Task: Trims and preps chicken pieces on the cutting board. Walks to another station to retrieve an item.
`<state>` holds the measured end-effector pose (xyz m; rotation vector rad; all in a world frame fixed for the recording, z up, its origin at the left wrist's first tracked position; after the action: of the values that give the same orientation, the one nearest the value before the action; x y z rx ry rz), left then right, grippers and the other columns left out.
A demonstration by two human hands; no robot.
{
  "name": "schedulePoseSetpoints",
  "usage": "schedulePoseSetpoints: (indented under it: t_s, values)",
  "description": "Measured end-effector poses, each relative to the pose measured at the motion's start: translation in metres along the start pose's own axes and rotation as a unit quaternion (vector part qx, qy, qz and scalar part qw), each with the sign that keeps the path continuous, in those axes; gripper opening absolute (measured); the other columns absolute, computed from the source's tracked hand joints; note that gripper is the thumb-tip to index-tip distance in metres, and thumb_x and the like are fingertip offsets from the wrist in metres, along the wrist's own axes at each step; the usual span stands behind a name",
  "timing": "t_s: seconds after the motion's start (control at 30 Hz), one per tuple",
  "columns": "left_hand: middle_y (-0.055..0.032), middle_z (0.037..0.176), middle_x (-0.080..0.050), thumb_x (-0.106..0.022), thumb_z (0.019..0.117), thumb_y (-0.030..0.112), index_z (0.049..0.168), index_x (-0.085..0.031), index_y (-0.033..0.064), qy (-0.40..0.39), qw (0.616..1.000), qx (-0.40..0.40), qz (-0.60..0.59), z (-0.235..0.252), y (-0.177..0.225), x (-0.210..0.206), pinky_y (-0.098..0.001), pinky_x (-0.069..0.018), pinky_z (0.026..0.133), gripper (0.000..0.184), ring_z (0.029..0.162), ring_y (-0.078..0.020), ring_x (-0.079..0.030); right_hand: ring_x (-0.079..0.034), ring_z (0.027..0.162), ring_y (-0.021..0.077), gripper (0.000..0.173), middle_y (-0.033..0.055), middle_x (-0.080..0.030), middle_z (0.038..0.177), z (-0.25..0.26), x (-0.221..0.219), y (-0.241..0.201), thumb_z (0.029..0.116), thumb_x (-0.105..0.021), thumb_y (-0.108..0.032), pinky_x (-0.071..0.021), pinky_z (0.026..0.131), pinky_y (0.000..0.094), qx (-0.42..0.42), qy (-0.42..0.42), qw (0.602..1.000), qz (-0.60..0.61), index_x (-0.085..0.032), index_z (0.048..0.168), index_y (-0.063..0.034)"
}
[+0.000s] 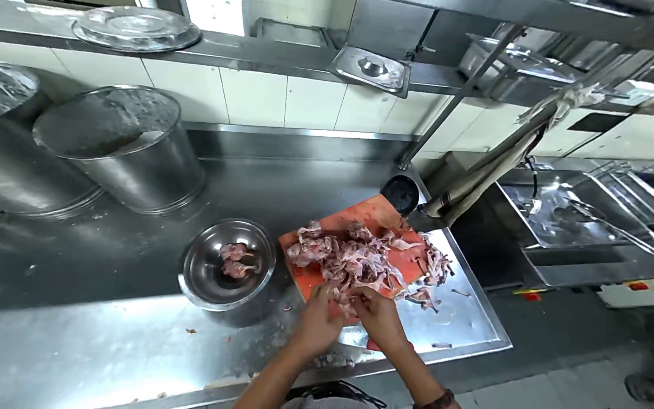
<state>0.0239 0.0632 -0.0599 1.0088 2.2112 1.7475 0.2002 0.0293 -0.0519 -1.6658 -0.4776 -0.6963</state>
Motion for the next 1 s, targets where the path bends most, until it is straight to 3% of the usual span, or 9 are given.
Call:
schedulePoseSetpoints:
  t_s: [0.17,0.37,0.43,0.5,0.6,0.73,0.83,0.93,1.0]
  values:
    - [-0.0115,0.109,-0.070,-0.066,0.0966,0.015,0.134,-0.058,0.0057,-0.034,0.965,0.019,-0.259,0.008,-0.002,-0.011,-0.0379,-0.0633,0.076,0.040,0.085,-0.0204,-0.072,-0.072,0.084,0.0066,0.025,-0.0007,-0.076,0.102,-0.006,0.004,-0.021,0.1006,-0.054,-0.013,-0.0616,0.079,0.0295,0.053,-0.012,0.997,0.048,-0.074,0.116,-0.0116]
    - [-0.0105,0.105,-0.070,-0.058,0.0962,0.013,0.128,-0.059,0.0026,0.079,0.974,0.057,-0.206,0.005,-0.010,-0.003,-0.0378,-0.0598,0.081,0.034,0.090,-0.0180,-0.070,-0.073,0.083,0.0160,0.033,0.0088,-0.069,0.123,-0.015,0.019,-0.043,0.0952,-0.063,-0.016,-0.0645,0.073,0.0381,0.019,0.120,0.989,-0.083,-0.069,0.128,-0.0115]
    - [-0.0102,0.105,-0.070,-0.057,0.0973,0.014,0.125,-0.062,0.0033,0.068,0.977,0.061,-0.194,0.002,-0.008,0.002,-0.0378,-0.0592,0.082,0.030,0.091,-0.0178,-0.070,-0.071,0.077,0.0163,0.035,0.0107,-0.068,0.117,-0.013,0.020,-0.042,0.0911,-0.066,-0.014,-0.0631,0.068,0.0361,-0.006,0.158,0.986,-0.056,-0.067,0.125,-0.0058]
    - [-0.0104,0.104,-0.070,-0.055,0.0971,0.013,0.124,-0.062,0.0033,0.056,0.971,0.066,-0.222,-0.001,-0.008,0.005,-0.0365,-0.0599,0.078,0.029,0.088,-0.0174,-0.070,-0.071,0.080,0.0172,0.034,0.0081,-0.070,0.115,-0.006,0.014,-0.034,0.0902,-0.063,-0.013,-0.0626,0.070,0.0380,-0.036,0.100,0.991,-0.077,-0.066,0.124,-0.0089]
    - [-0.0117,0.103,-0.070,-0.050,0.0953,0.011,0.125,-0.060,0.0015,0.025,0.951,0.064,-0.302,-0.007,-0.009,0.008,-0.0340,-0.0572,0.071,0.033,0.084,-0.0177,-0.068,-0.066,0.117,0.0287,0.052,0.0087,-0.057,0.144,-0.001,0.000,-0.027,0.0837,-0.062,-0.007,-0.0584,0.091,0.0519,-0.075,-0.058,0.983,-0.159,-0.069,0.132,-0.0249]
    - [-0.0106,0.106,-0.069,-0.069,0.0908,0.018,0.128,-0.058,0.0038,-0.003,0.956,0.025,-0.291,-0.008,-0.011,0.012,-0.0337,-0.0576,0.074,0.041,0.087,-0.0177,-0.068,-0.069,0.102,0.0160,0.018,0.0003,-0.071,0.112,-0.005,0.002,-0.032,0.0904,-0.061,-0.021,-0.0612,0.082,0.0416,0.049,0.076,0.991,-0.101,-0.079,0.093,-0.0223]
    - [-0.0095,0.108,-0.070,-0.065,0.0913,0.016,0.132,-0.056,0.0053,0.006,0.967,0.015,-0.253,-0.007,-0.014,0.012,-0.0350,-0.0579,0.078,0.043,0.090,-0.0171,-0.069,-0.067,0.110,0.0172,0.032,0.0015,-0.072,0.117,-0.005,0.005,-0.037,0.0978,-0.052,-0.032,-0.0570,0.092,0.0444,0.069,0.042,0.995,-0.053,-0.079,0.109,-0.0199]
    - [-0.0097,0.106,-0.069,-0.057,0.0962,0.015,0.135,-0.052,0.0032,0.042,0.980,0.020,-0.195,-0.007,-0.012,0.015,-0.0363,-0.0592,0.083,0.041,0.091,-0.0162,-0.070,-0.069,0.106,0.0160,0.035,0.0024,-0.071,0.120,-0.013,0.002,-0.055,0.1013,-0.054,-0.034,-0.0598,0.090,0.0393,0.106,-0.031,0.989,-0.101,-0.072,0.127,-0.0185]
    - [-0.0113,0.106,-0.070,-0.053,0.0997,0.019,0.137,-0.052,0.0034,0.055,0.992,0.037,-0.106,-0.008,-0.009,0.016,-0.0404,-0.0590,0.087,0.040,0.093,-0.0190,-0.070,-0.071,0.104,0.0214,0.032,0.0063,-0.072,0.116,-0.018,-0.008,-0.061,0.1001,-0.056,-0.026,-0.0598,0.090,0.0427,0.105,-0.065,0.975,-0.186,-0.071,0.126,-0.0159]
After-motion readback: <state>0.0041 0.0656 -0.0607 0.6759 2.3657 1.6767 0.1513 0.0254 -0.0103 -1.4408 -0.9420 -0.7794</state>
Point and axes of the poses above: each hand's wrist, its own z-axis towards the middle knuckle, its own x-axis out of the back of the hand, y = z × x, the point moved 3 cm from there along z, towards the middle knuckle
